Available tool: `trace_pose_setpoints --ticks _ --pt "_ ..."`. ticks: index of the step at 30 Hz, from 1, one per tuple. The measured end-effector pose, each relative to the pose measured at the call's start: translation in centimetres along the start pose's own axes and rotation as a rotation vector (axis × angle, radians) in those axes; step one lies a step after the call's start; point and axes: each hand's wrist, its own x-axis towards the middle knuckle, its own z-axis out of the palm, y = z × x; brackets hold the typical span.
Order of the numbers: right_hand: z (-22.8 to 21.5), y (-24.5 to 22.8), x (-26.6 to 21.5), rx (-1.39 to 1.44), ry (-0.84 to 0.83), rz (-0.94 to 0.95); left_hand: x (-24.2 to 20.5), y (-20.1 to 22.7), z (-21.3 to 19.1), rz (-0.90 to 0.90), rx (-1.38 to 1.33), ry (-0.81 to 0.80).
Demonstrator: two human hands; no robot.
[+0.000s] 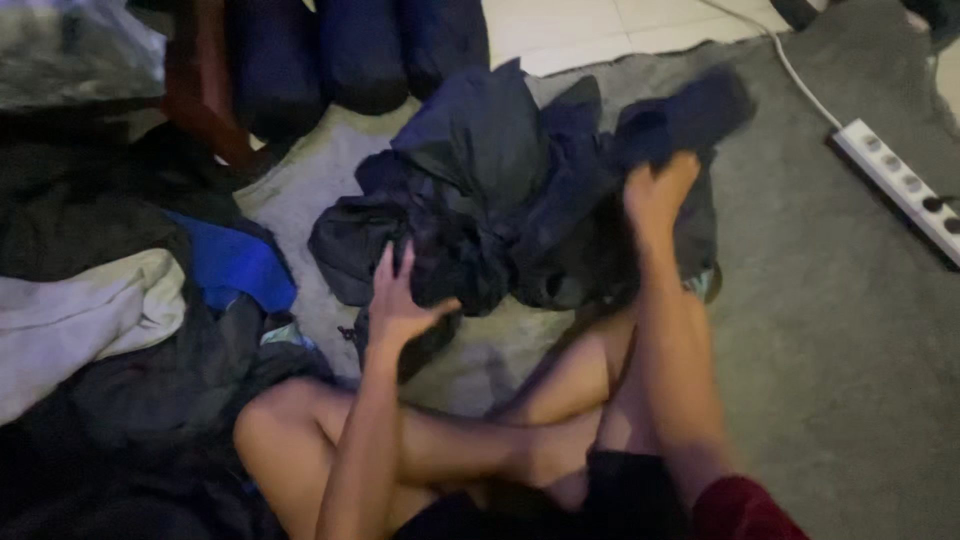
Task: The person removes a black sleeping bag from a stuff sack and unfolds it on a mat while sitting on the floor.
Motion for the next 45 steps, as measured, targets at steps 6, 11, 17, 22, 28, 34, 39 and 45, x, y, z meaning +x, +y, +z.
trace_pose_setpoints --ticks 6,11,17,22,28,34,39,45 --pt "-0.1 -0.4 3.2 -0.552 -0.227 0.112 0.4 0.0 -0.1 -0.093 0.027 0.018" --pt "1.8 -0.7 -2.6 -0.61 -0.32 0.097 0.6 0.8 0.3 -0.052 0.024 0.104" --pt "2.5 -2.1 -5.6 -0.249 -0.447 -0.353 0.9 0.3 1.7 0.003 0.096 0.171" --pt "0.8 0.9 -1.9 0.146 -0.827 0.415 0.8 -0.2 1.5 -0.005 0.016 0.163" --pt "3.5 -0.7 -1.2 -0.31 -0.424 0.077 1.4 0.3 1.7 0.031 -0.075 0.191" --pt "3.7 -11.2 -11.9 0.322 -0.608 -0.327 3.2 2.8 2.2 0.308 -0.137 0.588" --pt "7.7 -10.5 -14.9 -0.054 -0.48 -0.546 5.1 2.5 2.8 -0.003 -0.273 0.329" --pt "7.6 -7.3 -9.3 0.391 -0.38 -0.335 4.2 -1.8 -0.4 -0.052 -0.631 0.783"
